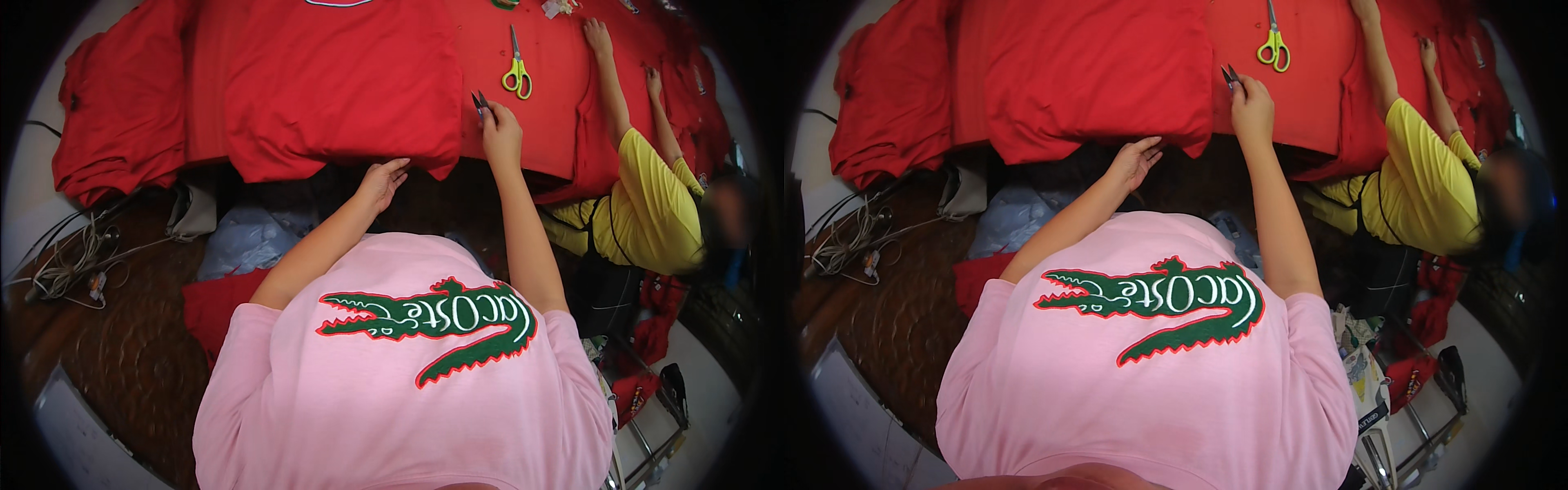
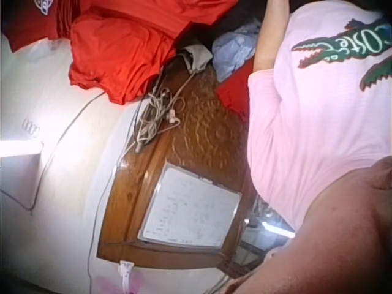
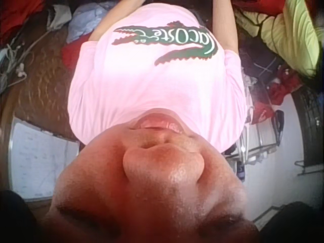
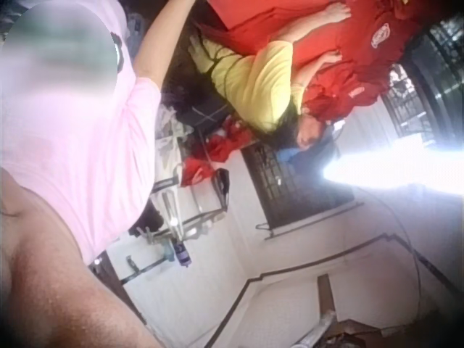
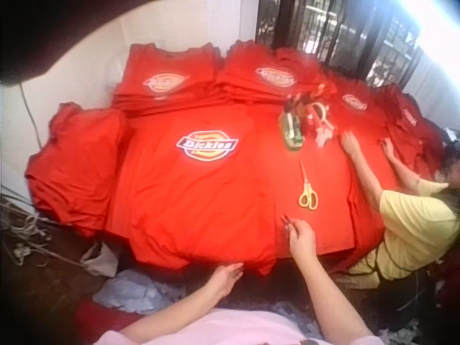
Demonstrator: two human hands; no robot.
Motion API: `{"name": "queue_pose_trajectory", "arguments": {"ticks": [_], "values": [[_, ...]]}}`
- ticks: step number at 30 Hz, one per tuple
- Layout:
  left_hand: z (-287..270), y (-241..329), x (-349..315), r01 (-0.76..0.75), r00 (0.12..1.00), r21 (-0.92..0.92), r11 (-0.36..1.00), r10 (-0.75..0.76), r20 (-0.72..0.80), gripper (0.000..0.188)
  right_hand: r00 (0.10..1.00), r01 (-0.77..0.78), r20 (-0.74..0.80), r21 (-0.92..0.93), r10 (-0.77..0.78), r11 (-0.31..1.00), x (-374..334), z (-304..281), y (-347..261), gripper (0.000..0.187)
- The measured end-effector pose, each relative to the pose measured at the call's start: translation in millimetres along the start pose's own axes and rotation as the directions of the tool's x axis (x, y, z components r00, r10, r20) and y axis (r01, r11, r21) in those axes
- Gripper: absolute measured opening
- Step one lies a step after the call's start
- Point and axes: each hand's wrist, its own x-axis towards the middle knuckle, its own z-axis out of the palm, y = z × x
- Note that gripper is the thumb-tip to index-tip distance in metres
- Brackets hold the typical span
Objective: The person uses scissors to trim loose threads and small white tags from red shirts on a table, smoothing the fabric and lifting the garments to check the collars before stacking them.
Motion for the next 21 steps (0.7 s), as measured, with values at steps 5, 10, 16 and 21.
{"name": "queue_pose_trajectory", "arguments": {"ticks": [5,10,16,21], "values": [[14,14,-27,0.096,0.995,-0.142,0.985,-0.092,0.034,0.026,0.915,-0.397,0.306,0.563,0.263,0.724,-69,-40,-36,0.023],[49,49,-84,-0.078,0.996,0.035,0.996,0.076,0.051,0.021,0.893,-0.336,0.416,0.358,0.173,0.871,-106,-59,-91,0.022],[62,74,-113,-0.303,0.953,0.202,0.931,0.289,0.093,0.015,0.861,-0.378,0.479,0.376,0.171,0.846,-92,-61,-116,0.024],[65,80,-130,-0.384,0.923,0.246,0.89,0.373,0.09,0.017,0.864,-0.271,0.504,0.438,0.016,0.857,-81,-58,-134,0.025]]}}
